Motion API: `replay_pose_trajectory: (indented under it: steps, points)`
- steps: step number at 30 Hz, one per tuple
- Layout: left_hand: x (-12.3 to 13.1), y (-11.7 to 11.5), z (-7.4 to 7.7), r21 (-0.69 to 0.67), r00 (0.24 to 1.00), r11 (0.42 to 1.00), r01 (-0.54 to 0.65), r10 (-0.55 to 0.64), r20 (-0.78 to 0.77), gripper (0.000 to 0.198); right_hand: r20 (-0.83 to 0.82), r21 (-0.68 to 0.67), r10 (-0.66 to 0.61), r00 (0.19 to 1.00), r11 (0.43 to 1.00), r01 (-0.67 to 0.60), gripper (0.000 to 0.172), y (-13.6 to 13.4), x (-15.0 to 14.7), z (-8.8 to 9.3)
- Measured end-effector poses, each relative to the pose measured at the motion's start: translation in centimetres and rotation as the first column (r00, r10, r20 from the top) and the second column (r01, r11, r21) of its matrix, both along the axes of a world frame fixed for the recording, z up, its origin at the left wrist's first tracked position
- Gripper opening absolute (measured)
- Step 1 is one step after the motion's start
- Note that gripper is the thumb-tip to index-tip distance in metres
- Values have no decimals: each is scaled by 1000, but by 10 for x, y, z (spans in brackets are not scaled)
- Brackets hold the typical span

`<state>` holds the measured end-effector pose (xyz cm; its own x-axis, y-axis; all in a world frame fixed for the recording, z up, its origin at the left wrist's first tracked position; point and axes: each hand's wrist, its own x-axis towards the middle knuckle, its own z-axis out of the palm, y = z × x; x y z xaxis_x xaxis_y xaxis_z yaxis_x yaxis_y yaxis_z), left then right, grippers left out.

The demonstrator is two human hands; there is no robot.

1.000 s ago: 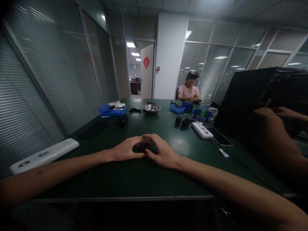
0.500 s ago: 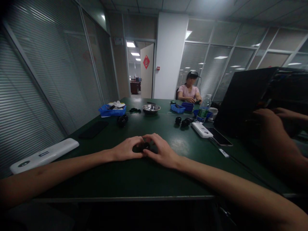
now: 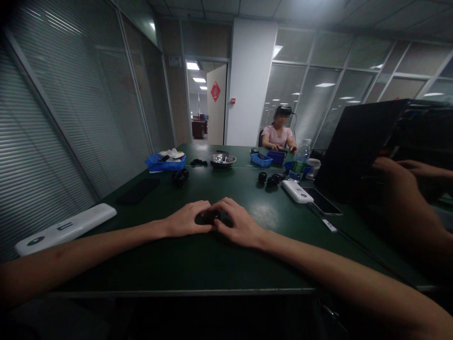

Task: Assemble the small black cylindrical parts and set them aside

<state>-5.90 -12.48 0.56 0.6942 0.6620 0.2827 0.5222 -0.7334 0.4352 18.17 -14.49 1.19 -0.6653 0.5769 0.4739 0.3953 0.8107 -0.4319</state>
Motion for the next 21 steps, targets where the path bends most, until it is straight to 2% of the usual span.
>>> replay_pose_trajectory:
  steps: [5,11,17,21]
  points:
    - [-1,0,1,-19,1000,1000,2,-2,3,35,-9,-34,-74,997,997,73,21,-1,0,2]
    - [0,-1,1,-14,1000,1000,9,-9,18,38,21,-23,-13,1000,1000,14,23,-2,0,4]
    - [-1,0,-1,-18,1000,1000,8,-7,16,34,-14,-55,-103,995,993,102,19,0,1,1]
    - [-2,0,-1,-14,1000,1000,8,-8,8,36,-5,-44,-61,998,997,61,19,1,1,0]
